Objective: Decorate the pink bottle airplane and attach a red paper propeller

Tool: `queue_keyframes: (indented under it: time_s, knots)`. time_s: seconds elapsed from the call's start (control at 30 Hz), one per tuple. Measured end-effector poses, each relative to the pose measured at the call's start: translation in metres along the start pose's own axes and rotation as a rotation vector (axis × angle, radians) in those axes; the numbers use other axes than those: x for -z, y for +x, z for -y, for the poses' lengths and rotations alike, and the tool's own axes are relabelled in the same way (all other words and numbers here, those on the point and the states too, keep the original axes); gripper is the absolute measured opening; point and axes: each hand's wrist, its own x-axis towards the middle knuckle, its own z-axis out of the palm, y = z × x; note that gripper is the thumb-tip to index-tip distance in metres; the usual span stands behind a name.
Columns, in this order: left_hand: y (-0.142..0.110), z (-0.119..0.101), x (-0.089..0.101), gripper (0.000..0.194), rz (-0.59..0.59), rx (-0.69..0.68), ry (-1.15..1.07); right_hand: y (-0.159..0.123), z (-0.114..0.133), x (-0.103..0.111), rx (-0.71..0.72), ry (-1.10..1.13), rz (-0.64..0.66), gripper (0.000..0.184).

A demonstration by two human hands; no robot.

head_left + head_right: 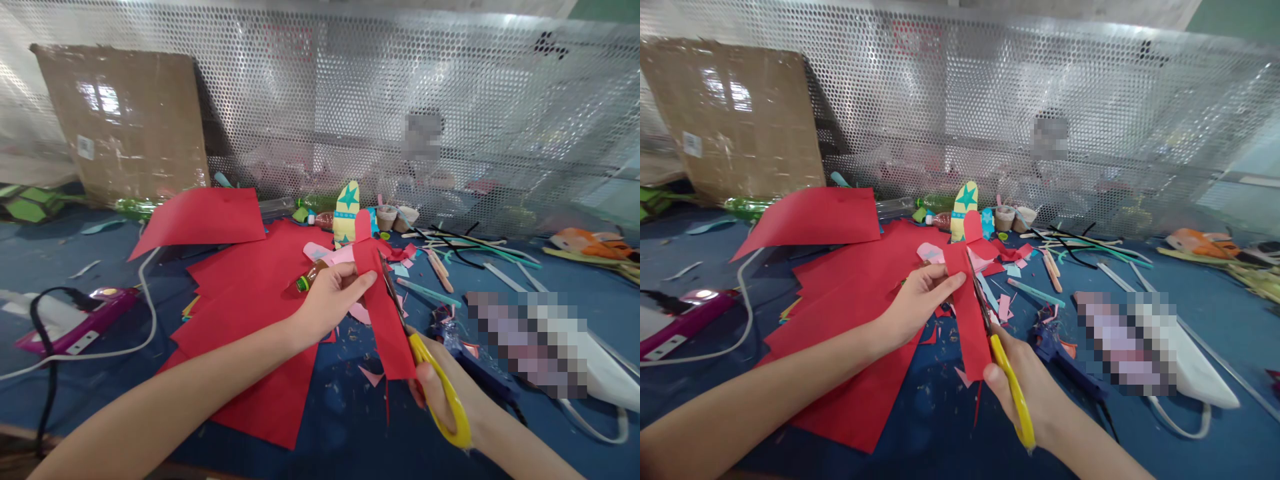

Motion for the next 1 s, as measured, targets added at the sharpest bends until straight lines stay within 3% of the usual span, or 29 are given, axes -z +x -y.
queue_keyframes:
  time_s: [0.23, 0.73, 1.0]
  knots:
    - [-0.001, 0.0, 0.0, 0.032, -0.006, 0.008, 0.006, 0.004, 0.009, 0.001, -0.041, 0.017, 0.013, 0.065]
    - [-0.001, -0.008, 0.0, 0.029, -0.011, 0.015, -0.042, 0.004, 0.003, 0.004, -0.043, 0.123, 0.097, 0.053]
    - [0.001, -0.01, 0.001, 0.033, -0.036, 0.032, -0.045, 0.004, 0.002, 0.005, -0.05, 0.113, 0.092, 0.055]
